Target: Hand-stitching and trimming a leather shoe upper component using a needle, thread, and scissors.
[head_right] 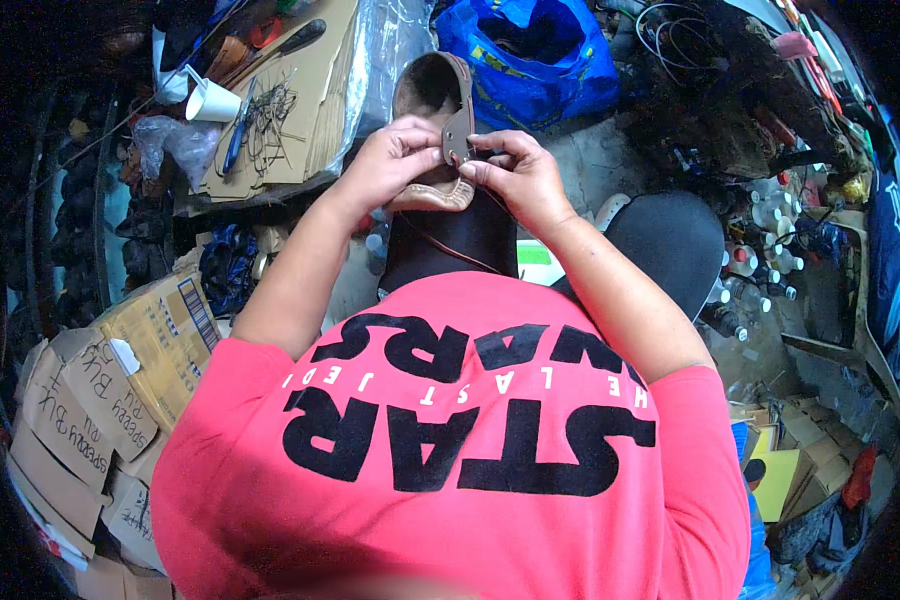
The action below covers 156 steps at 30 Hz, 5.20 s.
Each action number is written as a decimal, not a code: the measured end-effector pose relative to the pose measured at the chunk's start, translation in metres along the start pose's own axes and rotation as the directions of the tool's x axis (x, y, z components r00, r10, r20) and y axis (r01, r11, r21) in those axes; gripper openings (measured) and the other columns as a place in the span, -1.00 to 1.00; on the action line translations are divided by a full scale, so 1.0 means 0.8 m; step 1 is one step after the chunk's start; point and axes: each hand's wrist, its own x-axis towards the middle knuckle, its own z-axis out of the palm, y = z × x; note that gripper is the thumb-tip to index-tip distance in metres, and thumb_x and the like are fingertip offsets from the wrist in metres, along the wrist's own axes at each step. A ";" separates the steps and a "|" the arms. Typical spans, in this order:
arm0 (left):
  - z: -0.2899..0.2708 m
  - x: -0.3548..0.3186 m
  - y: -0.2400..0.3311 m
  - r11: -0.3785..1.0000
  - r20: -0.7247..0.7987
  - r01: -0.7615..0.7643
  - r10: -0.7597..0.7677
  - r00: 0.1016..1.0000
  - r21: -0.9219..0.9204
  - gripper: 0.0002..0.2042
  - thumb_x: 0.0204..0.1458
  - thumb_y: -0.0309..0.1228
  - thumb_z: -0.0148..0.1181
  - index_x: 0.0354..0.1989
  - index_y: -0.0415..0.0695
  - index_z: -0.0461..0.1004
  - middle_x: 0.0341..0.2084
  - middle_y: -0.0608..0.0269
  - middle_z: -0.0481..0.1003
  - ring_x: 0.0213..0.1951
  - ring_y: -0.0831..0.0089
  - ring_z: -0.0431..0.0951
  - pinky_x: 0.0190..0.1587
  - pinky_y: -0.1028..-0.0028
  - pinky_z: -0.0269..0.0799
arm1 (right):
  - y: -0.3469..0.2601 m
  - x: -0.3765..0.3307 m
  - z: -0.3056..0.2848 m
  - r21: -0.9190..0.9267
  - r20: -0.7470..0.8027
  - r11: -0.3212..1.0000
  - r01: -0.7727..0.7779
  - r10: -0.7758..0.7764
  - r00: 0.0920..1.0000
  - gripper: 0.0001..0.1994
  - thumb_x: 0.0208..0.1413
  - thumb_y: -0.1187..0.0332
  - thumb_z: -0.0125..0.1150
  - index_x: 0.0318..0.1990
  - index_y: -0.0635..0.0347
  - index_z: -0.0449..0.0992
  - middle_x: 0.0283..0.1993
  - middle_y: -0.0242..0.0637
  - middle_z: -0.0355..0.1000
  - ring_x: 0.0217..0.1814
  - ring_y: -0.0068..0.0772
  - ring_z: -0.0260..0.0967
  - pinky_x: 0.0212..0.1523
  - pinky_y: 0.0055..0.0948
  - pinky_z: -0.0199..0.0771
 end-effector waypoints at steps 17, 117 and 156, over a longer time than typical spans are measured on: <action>0.011 0.051 -0.004 0.980 0.229 0.199 -0.189 0.955 -0.022 -0.81 -0.01 -0.45 0.16 -0.23 -0.25 0.44 -0.35 0.29 0.44 -0.29 0.57 0.41 -0.15 0.52 0.34 | -0.005 0.030 -0.028 0.220 -0.292 0.960 0.173 -0.105 0.951 -0.91 0.12 0.40 0.15 -0.31 0.20 0.41 -0.38 -0.39 0.40 -0.27 -0.54 0.39 -0.14 -0.54 0.34; -0.004 0.062 -0.011 0.994 0.358 -0.005 -0.033 0.933 0.105 -0.78 -0.21 -0.45 0.28 -0.30 -0.10 0.58 -0.43 0.23 0.59 -0.36 0.43 0.58 -0.25 0.45 0.45 | -0.019 0.034 -0.078 -0.317 0.203 0.906 -0.280 0.353 0.913 -0.88 -0.01 0.42 0.29 -0.33 0.23 0.51 -0.37 -0.47 0.45 -0.30 -0.65 0.32 -0.17 -0.60 0.31; -0.065 -0.058 0.066 0.471 -0.145 -0.107 -0.044 0.988 -0.876 -0.85 0.15 -0.36 -0.01 -0.45 -0.08 0.36 -0.50 0.21 0.44 -0.39 0.38 0.47 -0.22 0.38 0.41 | 0.000 0.019 0.012 -0.759 0.330 0.576 0.303 -0.062 0.942 -0.22 -0.28 0.12 0.34 0.20 -0.58 0.16 0.42 -0.15 -0.17 0.43 0.26 -0.35 0.24 0.37 -0.38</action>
